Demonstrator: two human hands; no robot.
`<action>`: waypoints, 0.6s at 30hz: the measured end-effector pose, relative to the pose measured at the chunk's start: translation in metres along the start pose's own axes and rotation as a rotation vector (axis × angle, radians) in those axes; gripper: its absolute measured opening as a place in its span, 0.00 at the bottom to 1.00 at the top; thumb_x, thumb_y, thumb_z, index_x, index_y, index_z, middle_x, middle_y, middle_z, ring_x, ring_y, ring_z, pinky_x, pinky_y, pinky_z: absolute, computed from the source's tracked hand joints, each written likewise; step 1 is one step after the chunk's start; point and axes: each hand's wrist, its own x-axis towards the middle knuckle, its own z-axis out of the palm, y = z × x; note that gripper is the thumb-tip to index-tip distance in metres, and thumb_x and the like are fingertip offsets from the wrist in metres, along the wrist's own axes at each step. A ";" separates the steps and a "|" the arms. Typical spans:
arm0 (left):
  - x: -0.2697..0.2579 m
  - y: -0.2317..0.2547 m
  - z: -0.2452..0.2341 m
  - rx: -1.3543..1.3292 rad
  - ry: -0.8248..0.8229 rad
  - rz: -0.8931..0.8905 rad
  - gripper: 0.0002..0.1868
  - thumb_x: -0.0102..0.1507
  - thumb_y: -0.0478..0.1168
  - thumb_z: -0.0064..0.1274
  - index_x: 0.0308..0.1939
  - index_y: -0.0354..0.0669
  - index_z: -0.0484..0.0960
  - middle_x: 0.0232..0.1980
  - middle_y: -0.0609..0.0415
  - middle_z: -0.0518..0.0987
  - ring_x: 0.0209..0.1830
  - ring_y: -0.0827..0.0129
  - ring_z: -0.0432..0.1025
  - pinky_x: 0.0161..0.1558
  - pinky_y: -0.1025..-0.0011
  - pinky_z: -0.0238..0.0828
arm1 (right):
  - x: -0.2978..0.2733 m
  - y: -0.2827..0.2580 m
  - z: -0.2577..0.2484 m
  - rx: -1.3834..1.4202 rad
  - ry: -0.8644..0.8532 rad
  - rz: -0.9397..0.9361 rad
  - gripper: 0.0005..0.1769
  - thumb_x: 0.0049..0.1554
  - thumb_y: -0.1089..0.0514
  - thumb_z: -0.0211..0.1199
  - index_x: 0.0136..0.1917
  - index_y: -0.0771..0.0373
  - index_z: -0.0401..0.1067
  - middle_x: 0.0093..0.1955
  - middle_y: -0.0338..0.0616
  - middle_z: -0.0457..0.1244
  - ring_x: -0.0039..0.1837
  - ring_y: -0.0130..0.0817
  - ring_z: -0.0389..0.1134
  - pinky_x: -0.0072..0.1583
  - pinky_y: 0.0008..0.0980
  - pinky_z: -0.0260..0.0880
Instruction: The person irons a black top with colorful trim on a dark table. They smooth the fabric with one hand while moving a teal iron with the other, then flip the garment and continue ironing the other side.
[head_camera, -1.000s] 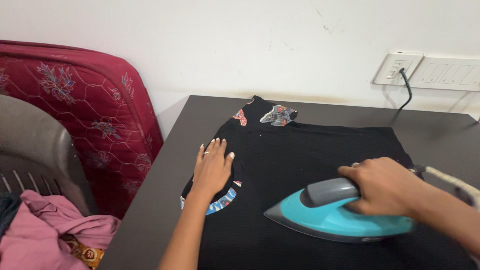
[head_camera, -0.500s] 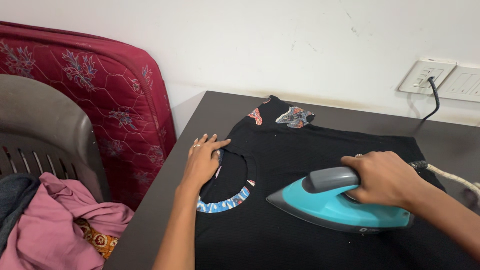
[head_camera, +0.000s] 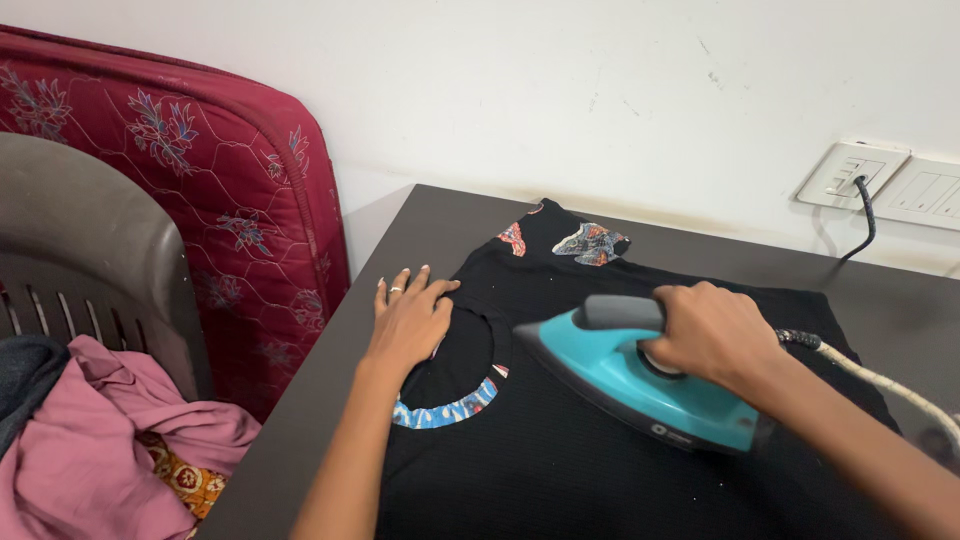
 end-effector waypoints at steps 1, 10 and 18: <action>0.004 0.001 -0.003 0.012 -0.008 -0.008 0.23 0.65 0.49 0.37 0.62 0.63 0.80 0.75 0.46 0.64 0.78 0.47 0.51 0.75 0.41 0.30 | 0.003 -0.002 -0.001 -0.005 0.016 0.017 0.28 0.48 0.47 0.67 0.58 0.63 0.78 0.36 0.52 0.73 0.39 0.41 0.75 0.49 0.38 0.78; 0.052 0.027 0.010 0.065 0.168 -0.162 0.14 0.61 0.49 0.55 0.45 0.47 0.84 0.52 0.46 0.81 0.63 0.45 0.68 0.68 0.42 0.52 | 0.009 -0.011 -0.001 0.013 0.029 -0.027 0.26 0.46 0.50 0.67 0.57 0.61 0.77 0.36 0.52 0.72 0.40 0.44 0.77 0.49 0.40 0.79; 0.062 0.024 0.047 0.049 0.387 -0.317 0.04 0.59 0.44 0.62 0.31 0.52 0.89 0.44 0.52 0.84 0.54 0.53 0.72 0.59 0.54 0.60 | 0.021 -0.017 -0.004 0.032 0.114 0.007 0.24 0.47 0.44 0.71 0.49 0.63 0.79 0.37 0.53 0.71 0.42 0.48 0.75 0.52 0.44 0.78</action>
